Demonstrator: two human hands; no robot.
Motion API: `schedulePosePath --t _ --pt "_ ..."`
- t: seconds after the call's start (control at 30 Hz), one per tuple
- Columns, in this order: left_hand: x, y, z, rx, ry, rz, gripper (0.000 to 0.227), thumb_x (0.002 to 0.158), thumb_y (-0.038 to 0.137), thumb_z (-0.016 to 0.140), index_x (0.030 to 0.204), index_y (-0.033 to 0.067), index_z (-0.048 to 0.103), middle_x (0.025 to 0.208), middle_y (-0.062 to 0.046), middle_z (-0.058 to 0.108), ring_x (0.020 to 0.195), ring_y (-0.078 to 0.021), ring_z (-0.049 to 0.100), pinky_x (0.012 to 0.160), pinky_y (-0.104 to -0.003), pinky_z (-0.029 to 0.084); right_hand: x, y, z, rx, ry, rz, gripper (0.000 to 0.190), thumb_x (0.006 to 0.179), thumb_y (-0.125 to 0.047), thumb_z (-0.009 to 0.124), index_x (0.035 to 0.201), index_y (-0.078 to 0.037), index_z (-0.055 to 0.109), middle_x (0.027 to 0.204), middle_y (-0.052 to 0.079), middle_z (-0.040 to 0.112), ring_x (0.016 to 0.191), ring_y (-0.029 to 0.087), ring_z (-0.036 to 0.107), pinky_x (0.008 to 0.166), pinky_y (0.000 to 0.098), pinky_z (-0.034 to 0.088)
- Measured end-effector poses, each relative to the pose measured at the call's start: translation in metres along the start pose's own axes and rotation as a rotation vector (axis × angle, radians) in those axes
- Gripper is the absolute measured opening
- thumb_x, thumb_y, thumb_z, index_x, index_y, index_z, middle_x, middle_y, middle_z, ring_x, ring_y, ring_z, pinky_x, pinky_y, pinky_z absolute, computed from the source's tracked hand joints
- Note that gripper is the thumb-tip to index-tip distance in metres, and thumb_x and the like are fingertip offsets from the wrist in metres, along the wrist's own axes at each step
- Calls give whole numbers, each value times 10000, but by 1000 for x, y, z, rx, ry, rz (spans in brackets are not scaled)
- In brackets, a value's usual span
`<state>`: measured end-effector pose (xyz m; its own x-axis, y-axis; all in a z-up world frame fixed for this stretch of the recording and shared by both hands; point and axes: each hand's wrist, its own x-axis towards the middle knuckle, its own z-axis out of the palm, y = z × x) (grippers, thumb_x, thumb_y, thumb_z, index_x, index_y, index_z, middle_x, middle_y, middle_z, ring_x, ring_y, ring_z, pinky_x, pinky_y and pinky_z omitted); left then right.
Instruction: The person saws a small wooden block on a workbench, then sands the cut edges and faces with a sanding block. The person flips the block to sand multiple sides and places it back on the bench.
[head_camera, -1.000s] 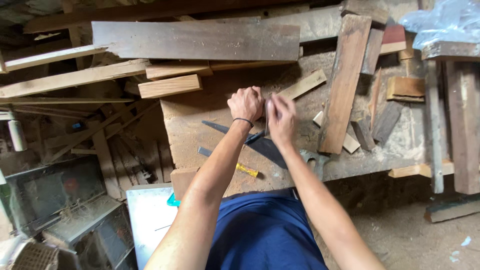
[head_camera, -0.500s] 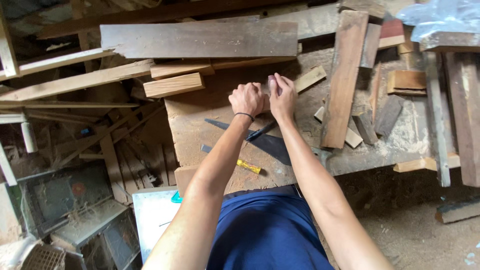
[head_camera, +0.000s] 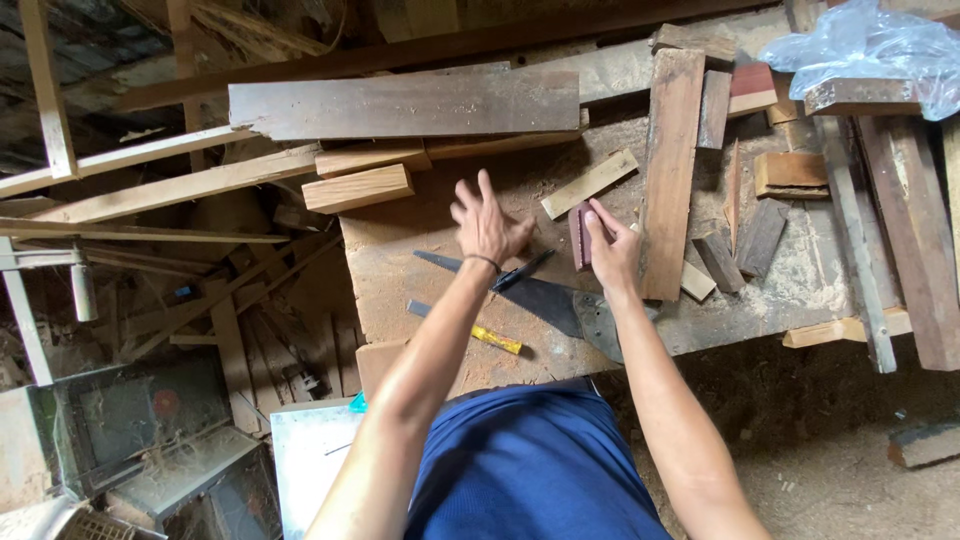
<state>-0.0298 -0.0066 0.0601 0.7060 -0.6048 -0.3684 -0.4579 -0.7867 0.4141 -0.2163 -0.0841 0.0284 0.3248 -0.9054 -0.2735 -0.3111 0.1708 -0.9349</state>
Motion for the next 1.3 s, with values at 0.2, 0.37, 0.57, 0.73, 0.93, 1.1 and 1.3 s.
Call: schedulePosePath --t 0.2,0.37,0.57,0.73,0.93,1.1,1.3 --pt "2 -10 -4 -157 134 251 1139 571 -130 708 1576 217 300 1534 -295 275 1145 -494 567 860 -505 623 11 -1 17 92 -130 -120 383 1013 -238 680 1358 -73 676 1177 133 766 905 113 722 786 245 582" --pt "30 -41 -7 -168 -27 565 1033 533 -138 683 1484 185 444 1290 -194 546 1128 -414 616 942 -483 592 21 -8 30 -4 -113 -262 400 1028 -268 673 1367 -56 665 1253 172 738 1048 201 713 898 306 567" --pt "35 -55 -6 -32 -21 391 533 832 366 645 1289 107 554 1093 -155 667 948 -339 695 707 -497 564 19 -2 58 -189 -151 -332 405 1013 -317 626 1335 -74 670 1395 193 624 1202 297 658 984 428 591" --pt "39 -54 25 -28 322 160 492 1044 401 458 830 60 742 881 -205 719 780 -413 712 710 -498 570 12 -11 68 -321 -150 -475 386 1041 -308 620 1348 -83 684 1411 189 639 1257 337 650 1063 452 540" --pt "44 -55 21 13 387 149 485 958 363 498 660 48 716 706 -220 701 642 -424 698 612 -516 558 -2 -28 97 -363 -109 -456 372 1026 -307 622 1320 -91 698 1376 166 656 1229 333 662 1022 400 549" --pt "40 -55 26 40 455 169 495 947 366 488 628 54 703 689 -214 699 622 -424 688 600 -524 546 55 -39 125 -445 -166 -599 331 1061 -279 647 1315 -79 721 1338 169 669 1210 340 677 1049 409 558" --pt "36 -55 21 -72 309 100 539 1003 357 442 621 63 683 641 -216 678 591 -418 683 573 -526 536 -18 -28 92 -589 -150 -670 339 1013 -290 660 1293 -111 725 1387 158 637 1215 334 660 1054 429 548"
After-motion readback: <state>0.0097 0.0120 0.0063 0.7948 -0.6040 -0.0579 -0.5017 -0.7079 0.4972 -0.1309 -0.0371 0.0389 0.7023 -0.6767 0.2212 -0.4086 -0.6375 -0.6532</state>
